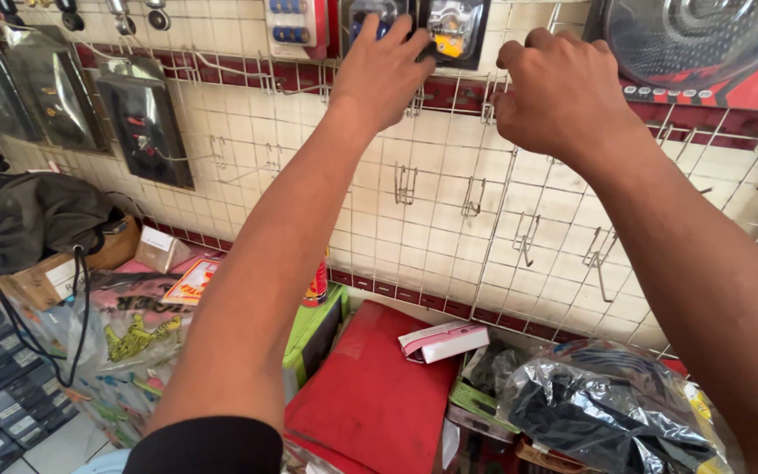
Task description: The person takes several packaged motorcycle parts from a wall rack and places them on a glass display counter.
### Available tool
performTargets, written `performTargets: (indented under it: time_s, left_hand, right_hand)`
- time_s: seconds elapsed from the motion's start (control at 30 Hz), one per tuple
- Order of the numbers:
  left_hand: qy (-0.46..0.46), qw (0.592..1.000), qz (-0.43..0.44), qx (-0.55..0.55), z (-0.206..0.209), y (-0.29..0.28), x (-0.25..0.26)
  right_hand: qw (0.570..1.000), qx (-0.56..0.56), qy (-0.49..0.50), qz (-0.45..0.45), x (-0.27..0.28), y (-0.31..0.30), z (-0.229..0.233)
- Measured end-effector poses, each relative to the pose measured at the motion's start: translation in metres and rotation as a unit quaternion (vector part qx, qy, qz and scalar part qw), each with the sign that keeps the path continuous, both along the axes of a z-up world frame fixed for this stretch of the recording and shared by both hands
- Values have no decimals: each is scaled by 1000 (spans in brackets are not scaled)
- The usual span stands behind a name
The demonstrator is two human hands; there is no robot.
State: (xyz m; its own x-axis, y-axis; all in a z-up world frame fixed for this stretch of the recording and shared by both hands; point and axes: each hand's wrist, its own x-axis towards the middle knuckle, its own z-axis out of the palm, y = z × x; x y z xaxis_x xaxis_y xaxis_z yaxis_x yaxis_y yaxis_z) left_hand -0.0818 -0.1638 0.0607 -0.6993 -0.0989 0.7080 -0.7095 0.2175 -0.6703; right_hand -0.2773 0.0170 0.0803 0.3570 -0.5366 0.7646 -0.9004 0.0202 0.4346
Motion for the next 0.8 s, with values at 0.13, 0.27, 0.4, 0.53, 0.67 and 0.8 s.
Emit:
performTargets:
  time_s: [0.13,0.27,0.4,0.53,0.67,0.8]
  left_hand:
    - [-29,999,26,-1,-6,-8,5]
    - [-33,999,22,-3,-8,-14,8]
    - [-20,1000,4,-16,-17,-13,15]
    - [-4,999,-42,-5,-18,-6,17]
    - [13,996,-84,20,-15,-1,20]
    - [30,983,-148,108,-8,8,23]
  right_hand:
    - [999,33,-16,-31,-4,-6,7]
    - [999,28,-27,-16,-9,-19,10]
    - [998,48,-39,-26,-16,-32,7]
    - [996,56,-70,-20,-15,-43,12]
    - [994,60,-89,18,-18,-47,16]
    - [994,49,-86,40,-21,-61,23]
